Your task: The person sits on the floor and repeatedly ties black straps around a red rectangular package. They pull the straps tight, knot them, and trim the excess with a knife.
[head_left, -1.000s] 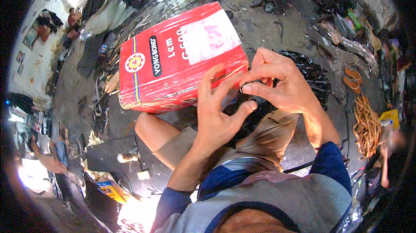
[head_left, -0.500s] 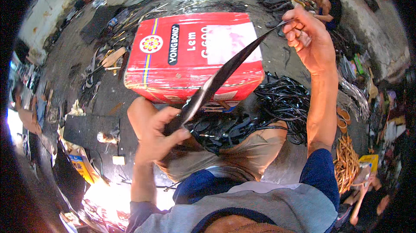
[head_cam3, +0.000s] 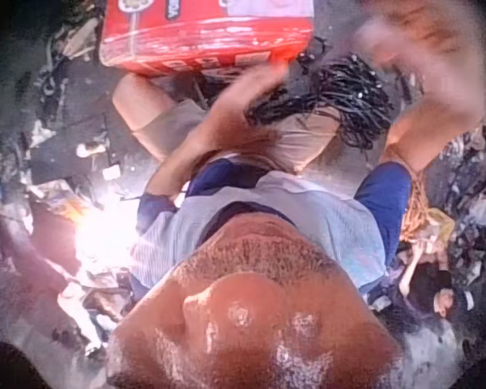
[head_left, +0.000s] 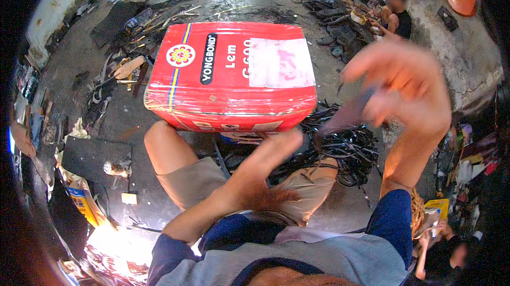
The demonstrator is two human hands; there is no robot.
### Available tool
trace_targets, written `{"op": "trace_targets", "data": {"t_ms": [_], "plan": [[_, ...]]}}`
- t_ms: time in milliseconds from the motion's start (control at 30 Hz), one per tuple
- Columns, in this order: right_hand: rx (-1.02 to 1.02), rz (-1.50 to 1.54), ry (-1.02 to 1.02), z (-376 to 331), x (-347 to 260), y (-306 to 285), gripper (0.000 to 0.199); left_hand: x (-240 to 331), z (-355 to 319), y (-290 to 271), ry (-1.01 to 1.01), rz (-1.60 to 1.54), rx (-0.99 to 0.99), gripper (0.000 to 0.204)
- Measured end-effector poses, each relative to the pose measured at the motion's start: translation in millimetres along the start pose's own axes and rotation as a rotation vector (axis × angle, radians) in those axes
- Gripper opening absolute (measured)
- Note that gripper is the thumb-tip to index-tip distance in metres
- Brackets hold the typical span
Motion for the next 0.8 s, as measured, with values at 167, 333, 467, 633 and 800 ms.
{"op": "trace_targets", "data": {"t_ms": [167, 333, 467, 633, 800], "plan": [[-0.213, 0.071, -0.051, 26.2, 9.8, 74.1, 0.039, -4.1, 38.0, -10.7, -0.226, -1.196, 0.006, 0.065], [0.184, 0.036, 0.122, 33.9, 97.0, 23.0, 0.034, -32.6, -18.9, -70.9, -0.74, -0.56, 0.135, 0.018], [0.379, 0.068, 0.243, 32.7, 169.6, 6.4, 0.021, -59.6, -91.3, -188.9, -0.793, -0.082, 0.292, 0.015], [0.406, 0.094, 0.308, 46.9, 192.0, 25.3, 0.016, -57.4, -96.0, -334.2, -0.811, 0.213, 0.423, 0.019], [0.41, -0.258, 0.219, 63.2, 187.0, 44.5, 0.013, -62.9, 13.6, -322.8, -0.363, 1.144, 0.566, 0.027]]}}
Point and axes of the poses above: each hand's wrist, its own z-axis towards the middle knuckle, its own y-axis out of the palm, x = y × z, the point moved 7 cm from there along z, towards the middle knuckle, and after that the axes turned 5 degrees about -y, right-handed, at the moved point
